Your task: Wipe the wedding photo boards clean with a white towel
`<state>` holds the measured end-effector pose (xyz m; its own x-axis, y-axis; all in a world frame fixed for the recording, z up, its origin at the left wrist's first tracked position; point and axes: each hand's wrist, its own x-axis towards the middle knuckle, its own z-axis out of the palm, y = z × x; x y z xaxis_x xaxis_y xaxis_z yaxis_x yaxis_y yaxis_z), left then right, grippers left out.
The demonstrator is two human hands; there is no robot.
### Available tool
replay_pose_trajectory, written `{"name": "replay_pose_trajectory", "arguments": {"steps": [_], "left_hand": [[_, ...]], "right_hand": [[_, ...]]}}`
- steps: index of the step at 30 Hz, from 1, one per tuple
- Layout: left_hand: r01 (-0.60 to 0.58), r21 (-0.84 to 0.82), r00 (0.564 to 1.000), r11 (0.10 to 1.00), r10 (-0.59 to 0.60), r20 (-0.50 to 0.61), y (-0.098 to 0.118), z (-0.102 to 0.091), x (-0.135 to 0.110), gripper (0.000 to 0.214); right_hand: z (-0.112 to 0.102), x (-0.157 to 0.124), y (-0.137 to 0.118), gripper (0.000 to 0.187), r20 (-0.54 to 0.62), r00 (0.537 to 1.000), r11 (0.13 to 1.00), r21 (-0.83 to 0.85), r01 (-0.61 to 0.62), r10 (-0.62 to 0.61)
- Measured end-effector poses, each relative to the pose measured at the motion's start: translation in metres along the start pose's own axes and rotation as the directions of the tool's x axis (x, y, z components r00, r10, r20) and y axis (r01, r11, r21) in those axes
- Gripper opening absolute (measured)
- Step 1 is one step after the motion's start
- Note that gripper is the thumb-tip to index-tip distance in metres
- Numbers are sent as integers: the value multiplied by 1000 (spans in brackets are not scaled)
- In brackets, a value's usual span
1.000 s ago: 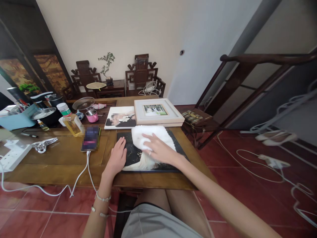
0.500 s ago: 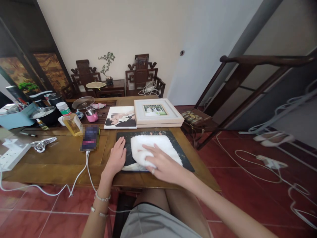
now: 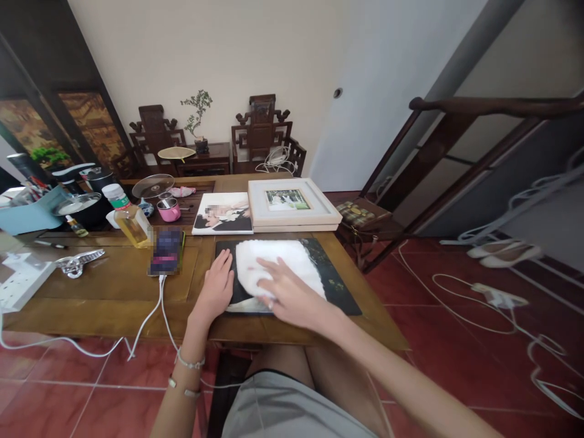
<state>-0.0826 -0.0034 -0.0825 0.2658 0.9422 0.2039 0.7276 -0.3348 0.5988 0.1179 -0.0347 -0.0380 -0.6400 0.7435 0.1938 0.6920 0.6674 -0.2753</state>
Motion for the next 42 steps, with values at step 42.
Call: {"name": "replay_pose_trajectory", "arguments": {"steps": [42], "left_hand": [[23,-26,1000,999,-23,1,2,0,0,45]], "right_hand": [[-14,-38,9,22,-4,964,964,5,-266,266]]}}
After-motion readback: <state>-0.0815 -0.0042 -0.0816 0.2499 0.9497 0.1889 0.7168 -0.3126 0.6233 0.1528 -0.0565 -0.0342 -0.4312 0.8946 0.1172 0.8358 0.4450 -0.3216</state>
